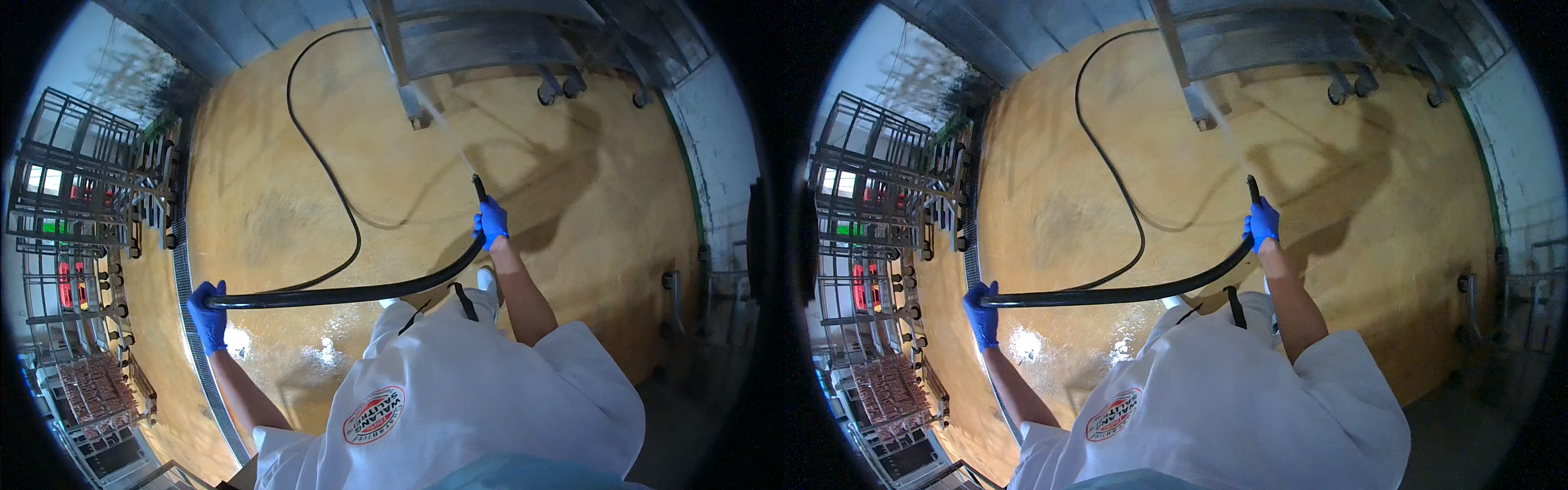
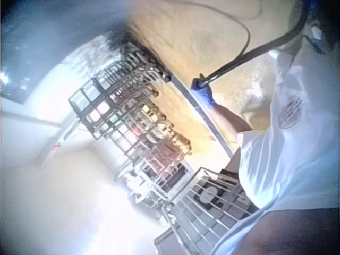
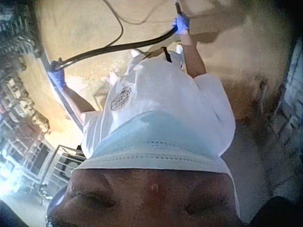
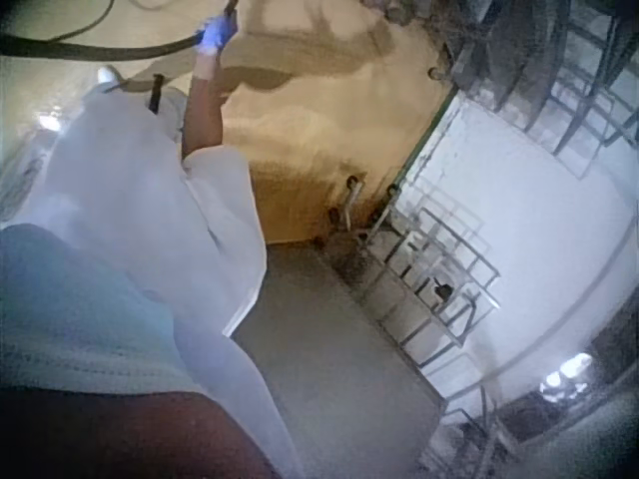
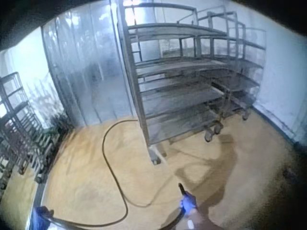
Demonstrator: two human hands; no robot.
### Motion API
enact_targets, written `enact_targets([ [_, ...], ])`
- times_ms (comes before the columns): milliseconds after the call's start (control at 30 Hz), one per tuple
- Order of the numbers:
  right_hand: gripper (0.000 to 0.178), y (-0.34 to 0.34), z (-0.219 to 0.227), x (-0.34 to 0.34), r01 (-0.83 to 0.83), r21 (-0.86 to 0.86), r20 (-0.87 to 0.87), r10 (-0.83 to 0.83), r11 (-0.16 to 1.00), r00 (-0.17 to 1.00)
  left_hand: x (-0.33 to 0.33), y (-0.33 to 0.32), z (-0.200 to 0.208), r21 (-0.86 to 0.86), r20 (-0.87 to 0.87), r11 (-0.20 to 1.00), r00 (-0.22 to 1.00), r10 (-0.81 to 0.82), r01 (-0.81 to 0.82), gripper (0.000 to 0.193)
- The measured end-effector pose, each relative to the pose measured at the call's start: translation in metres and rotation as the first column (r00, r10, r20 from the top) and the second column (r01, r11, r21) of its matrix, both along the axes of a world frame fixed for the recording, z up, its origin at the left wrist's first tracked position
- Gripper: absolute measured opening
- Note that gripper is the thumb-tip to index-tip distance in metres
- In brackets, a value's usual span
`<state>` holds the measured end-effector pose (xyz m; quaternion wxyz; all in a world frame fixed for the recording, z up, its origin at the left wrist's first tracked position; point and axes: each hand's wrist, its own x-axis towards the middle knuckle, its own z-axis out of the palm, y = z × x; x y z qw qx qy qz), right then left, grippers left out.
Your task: The person uses a high-pressure water hose to clean a yellow industrial floor. They systematically spray the floor surface and the base of metal shelving units, moving the nozzle back and forth to remove dirt and debris.
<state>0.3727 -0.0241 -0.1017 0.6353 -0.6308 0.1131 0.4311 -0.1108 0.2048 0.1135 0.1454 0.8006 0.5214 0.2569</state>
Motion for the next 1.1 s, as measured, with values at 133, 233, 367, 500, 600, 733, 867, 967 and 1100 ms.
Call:
enact_targets([
  [133,0.011,0.045,-0.019,-0.064,0.017,-0.057,-0.078,-0.021,0.998,0.997,-0.030,0.072,0.036,0.068,-0.056,0.997,0.998,-0.038,0.041,0.038],
  [233,0.013,0.079,-0.013,-0.108,0.076,0.011,-0.106,-0.074,0.997,0.992,-0.058,0.128,0.047,0.048,-0.017,0.998,0.999,-0.051,0.051,0.037],
  [367,0.017,0.129,-0.025,-0.143,0.125,-0.046,-0.115,-0.130,0.991,0.985,-0.065,0.192,0.066,0.093,-0.064,0.985,0.988,-0.142,0.148,0.035],
  [500,0.019,0.184,-0.022,-0.171,0.147,0.032,-0.159,-0.140,0.989,0.977,-0.081,0.266,0.071,0.130,-0.077,0.967,0.975,-0.210,0.218,0.034],
  [600,0.018,0.239,-0.022,-0.183,0.209,0.050,-0.151,-0.199,0.977,0.968,-0.085,0.318,0.072,0.168,-0.096,0.955,0.969,-0.229,0.243,0.036],
  [733,0.021,0.317,-0.026,-0.198,0.258,0.075,-0.095,-0.250,0.963,0.964,-0.090,0.384,0.093,0.135,-0.150,0.953,0.956,-0.251,0.271,0.038],
  [867,0.025,0.403,-0.014,-0.216,0.324,0.099,-0.127,-0.311,0.941,0.942,-0.110,0.463,0.109,0.225,-0.147,0.941,0.964,-0.222,0.251,0.038],
  [967,0.024,0.453,-0.011,-0.225,0.318,0.093,-0.119,-0.307,0.944,0.944,-0.115,0.507,0.116,0.213,0.018,0.953,0.974,-0.226,0.217,0.037],
  [1100,0.026,0.508,-0.010,-0.235,0.351,0.110,-0.090,-0.342,0.930,0.935,-0.122,0.576,0.132,0.233,-0.112,0.932,0.959,-0.259,0.279,0.037],
])
